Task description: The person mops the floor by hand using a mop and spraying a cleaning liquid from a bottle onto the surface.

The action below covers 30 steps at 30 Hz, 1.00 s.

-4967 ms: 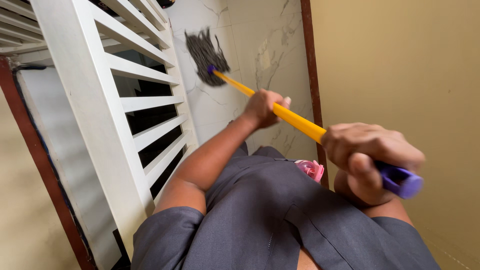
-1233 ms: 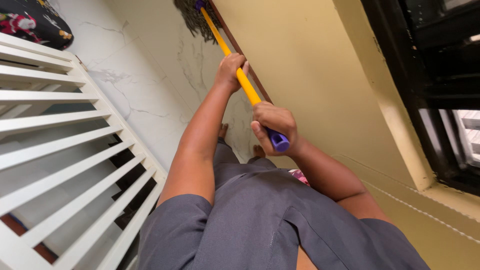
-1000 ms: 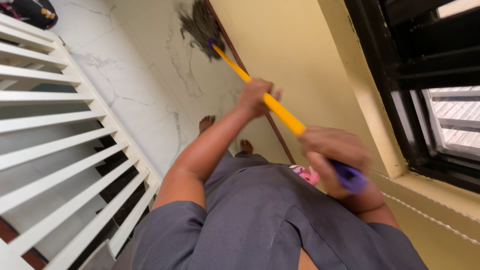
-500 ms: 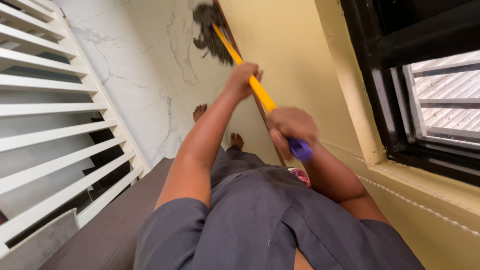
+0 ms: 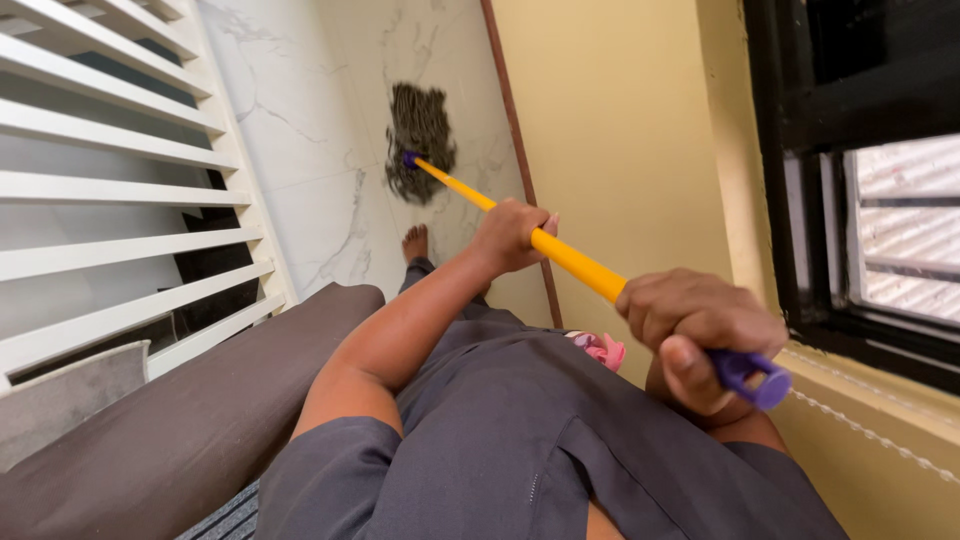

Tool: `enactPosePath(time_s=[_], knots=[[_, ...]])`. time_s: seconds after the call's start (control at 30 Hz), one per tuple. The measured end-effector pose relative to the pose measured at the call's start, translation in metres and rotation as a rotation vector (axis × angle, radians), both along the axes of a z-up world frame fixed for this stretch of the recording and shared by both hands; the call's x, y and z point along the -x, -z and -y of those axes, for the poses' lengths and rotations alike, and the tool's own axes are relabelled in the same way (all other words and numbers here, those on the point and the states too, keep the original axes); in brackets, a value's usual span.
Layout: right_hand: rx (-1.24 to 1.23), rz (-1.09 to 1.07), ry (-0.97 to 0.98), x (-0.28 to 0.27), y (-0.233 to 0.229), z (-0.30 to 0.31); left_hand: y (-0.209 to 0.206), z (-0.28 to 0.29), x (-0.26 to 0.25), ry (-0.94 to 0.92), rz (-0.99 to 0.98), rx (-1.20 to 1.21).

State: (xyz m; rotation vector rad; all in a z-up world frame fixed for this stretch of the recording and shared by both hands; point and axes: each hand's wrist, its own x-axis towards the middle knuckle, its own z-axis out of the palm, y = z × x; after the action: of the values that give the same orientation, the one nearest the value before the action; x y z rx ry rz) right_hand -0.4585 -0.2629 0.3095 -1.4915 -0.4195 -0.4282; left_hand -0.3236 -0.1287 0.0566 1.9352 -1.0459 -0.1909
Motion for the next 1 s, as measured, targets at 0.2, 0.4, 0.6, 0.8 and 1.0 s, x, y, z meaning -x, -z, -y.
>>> enactPosePath(time_s=[0.2,0.4,0.6,0.8,1.0], knots=[[0.061,0.151,-0.029,-0.081,0.016,-0.039,0.030,-0.022,-0.074,-0.133,0.003,-0.048],[0.200,0.113,-0.044,-0.147,-0.001,-0.092,0.026,-0.061,-0.171,-0.258,0.173,-0.015],[0.036,0.433,0.155,-0.142,-0.021,-0.090,-0.065,-0.059,-0.181,-0.149,0.276,0.047],[0.035,0.442,0.147,-0.193,-0.041,-0.121,-0.087,-0.079,-0.216,-0.033,0.194,-0.004],[0.131,0.241,-0.114,-0.309,-0.030,-0.161,-0.030,-0.106,-0.303,-0.088,-0.046,-0.072]])
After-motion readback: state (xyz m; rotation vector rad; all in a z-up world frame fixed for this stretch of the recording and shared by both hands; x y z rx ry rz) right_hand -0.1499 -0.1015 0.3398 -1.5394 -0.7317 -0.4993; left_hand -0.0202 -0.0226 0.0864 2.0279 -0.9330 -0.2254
